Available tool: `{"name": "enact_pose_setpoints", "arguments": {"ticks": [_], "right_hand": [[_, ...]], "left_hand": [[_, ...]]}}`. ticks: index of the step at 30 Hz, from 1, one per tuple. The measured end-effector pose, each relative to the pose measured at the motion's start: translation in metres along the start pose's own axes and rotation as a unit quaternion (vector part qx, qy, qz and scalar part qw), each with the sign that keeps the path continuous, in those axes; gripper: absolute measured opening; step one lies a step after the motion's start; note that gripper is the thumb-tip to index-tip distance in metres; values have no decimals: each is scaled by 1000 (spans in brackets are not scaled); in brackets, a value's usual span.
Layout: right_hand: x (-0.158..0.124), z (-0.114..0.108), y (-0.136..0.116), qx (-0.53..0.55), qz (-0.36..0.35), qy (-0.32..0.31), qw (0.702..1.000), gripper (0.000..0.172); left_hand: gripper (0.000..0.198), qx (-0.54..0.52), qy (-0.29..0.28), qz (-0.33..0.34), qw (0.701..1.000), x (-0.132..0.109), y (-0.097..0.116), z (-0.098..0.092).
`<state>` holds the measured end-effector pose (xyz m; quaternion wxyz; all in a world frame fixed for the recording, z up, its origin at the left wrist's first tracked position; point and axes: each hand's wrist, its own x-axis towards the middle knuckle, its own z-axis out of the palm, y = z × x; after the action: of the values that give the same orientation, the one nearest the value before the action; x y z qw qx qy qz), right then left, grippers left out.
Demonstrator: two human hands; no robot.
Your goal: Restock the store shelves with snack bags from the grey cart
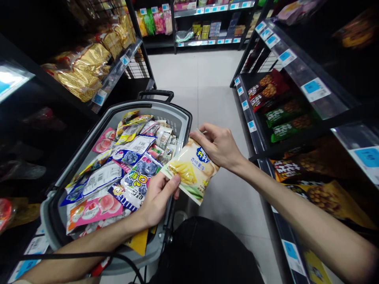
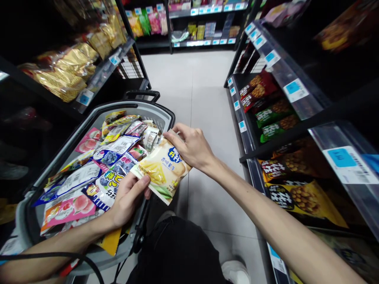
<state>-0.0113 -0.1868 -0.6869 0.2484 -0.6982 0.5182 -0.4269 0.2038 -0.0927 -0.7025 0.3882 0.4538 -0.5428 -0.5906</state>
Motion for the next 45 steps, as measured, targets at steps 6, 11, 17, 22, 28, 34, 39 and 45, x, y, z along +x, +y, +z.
{"name": "enact_pose_setpoints", "arguments": {"ticks": [6, 11, 17, 22, 28, 34, 39, 45], "right_hand": [[1, -1, -1, 14, 0, 5, 1000, 35], [2, -2, -3, 32, 20, -8, 999, 34], [1, -3, -1, 23, 43, 9, 999, 38], [2, -4, 3, 108, 126, 12, 986, 48], [-8, -16, -2, 335, 268, -234, 872, 52], [-15, -18, 5, 347, 233, -322, 849, 45], [-17, -17, 9, 348, 242, -298, 855, 40], [-26, -12, 3, 343, 277, -263, 858, 42]], "left_hand": [[43, 7, -1, 1, 1000, 1, 1, 0], [42, 7, 8, 0, 1000, 1, 0, 0], [40, -1, 3, 2, 1000, 1, -1, 0], [41, 14, 14, 0, 1000, -1, 2, -1], [41, 17, 2, -5, 1000, -2, 6, 2], [38, 3, 8, -8, 1000, -1, 7, 4], [39, 26, -7, -10, 1000, -1, 6, 2], [41, 21, 2, -9, 1000, 0, 8, 3]]}}
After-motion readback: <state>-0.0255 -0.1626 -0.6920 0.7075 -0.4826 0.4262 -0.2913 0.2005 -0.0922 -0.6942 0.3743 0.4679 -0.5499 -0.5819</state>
